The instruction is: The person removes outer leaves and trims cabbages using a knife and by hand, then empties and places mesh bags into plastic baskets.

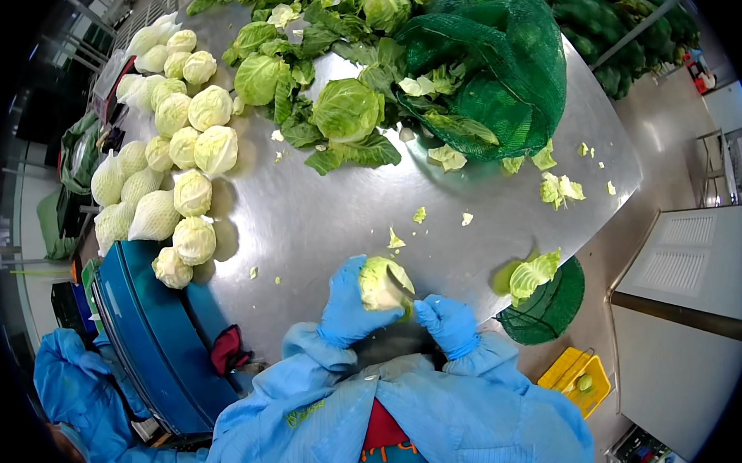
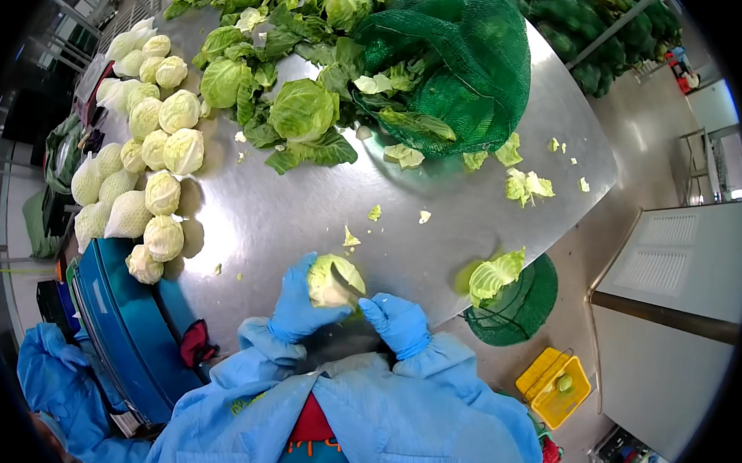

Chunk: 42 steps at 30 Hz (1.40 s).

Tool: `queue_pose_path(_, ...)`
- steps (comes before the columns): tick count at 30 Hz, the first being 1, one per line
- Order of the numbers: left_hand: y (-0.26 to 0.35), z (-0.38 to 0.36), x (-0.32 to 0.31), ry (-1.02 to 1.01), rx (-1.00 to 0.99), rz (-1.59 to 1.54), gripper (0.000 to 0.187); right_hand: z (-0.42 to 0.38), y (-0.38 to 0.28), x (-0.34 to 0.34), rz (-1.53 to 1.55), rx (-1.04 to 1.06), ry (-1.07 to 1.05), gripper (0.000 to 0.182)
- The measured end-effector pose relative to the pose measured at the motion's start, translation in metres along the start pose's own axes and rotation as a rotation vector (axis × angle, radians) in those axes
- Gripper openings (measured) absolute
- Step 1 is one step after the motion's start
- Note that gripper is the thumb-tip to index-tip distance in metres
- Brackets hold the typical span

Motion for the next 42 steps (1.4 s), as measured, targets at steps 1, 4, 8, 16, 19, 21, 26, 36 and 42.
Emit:
queue_pose_path(1,-0.003,0.004,0.001,0.015,0.046,0.005,0.108,0.001,-0.005,-0.003,-0.021,0.026,0.007,0.043)
queue_pose_path(4,0.001,0.01,0.003,0.03,0.079,0.052,0.111,0.008,-0.003,-0.017,-0.059,0.057,-0.067,0.042)
queue_pose_path(8,0.002,0.01,0.0,0.04,0.091,0.055,0.115,0.027,0.007,-0.026,0.019,0.09,-0.261,0.045)
queue_pose_path(16,-0.004,0.013,-0.003,-0.021,0.134,0.031,0.125,0.05,0.017,-0.029,-0.008,0.111,-0.444,0.044)
queue_pose_path(19,-0.003,0.014,-0.008,0.009,0.141,0.063,0.125,0.055,0.012,-0.028,-0.161,0.135,-0.363,0.045)
queue_pose_path(21,0.007,0.015,-0.007,0.032,0.138,0.166,0.125,0.057,0.008,-0.027,-0.242,0.159,-0.312,0.048)
queue_pose_path(26,0.013,0.013,-0.011,0.066,0.143,0.204,0.122,0.051,0.006,-0.022,-0.297,0.032,-0.152,0.044)
queue_pose_path(36,0.02,0.014,-0.014,0.031,0.09,0.238,0.114,0.065,-0.045,0.013,-0.155,0.216,0.005,0.036)
queue_pose_path(42,0.026,0.016,-0.017,0.053,0.126,0.401,0.109,0.08,-0.022,-0.011,-0.56,0.183,0.089,0.031)
Point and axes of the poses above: each hand's wrist, its own z-axis towards the middle knuckle, its own x-axis out of the back of the hand, y = z × x, the point moved 8 cm from there along z, towards the middle knuckle, and after that the axes turned 4 degrees about y, right-handed, at the moved point
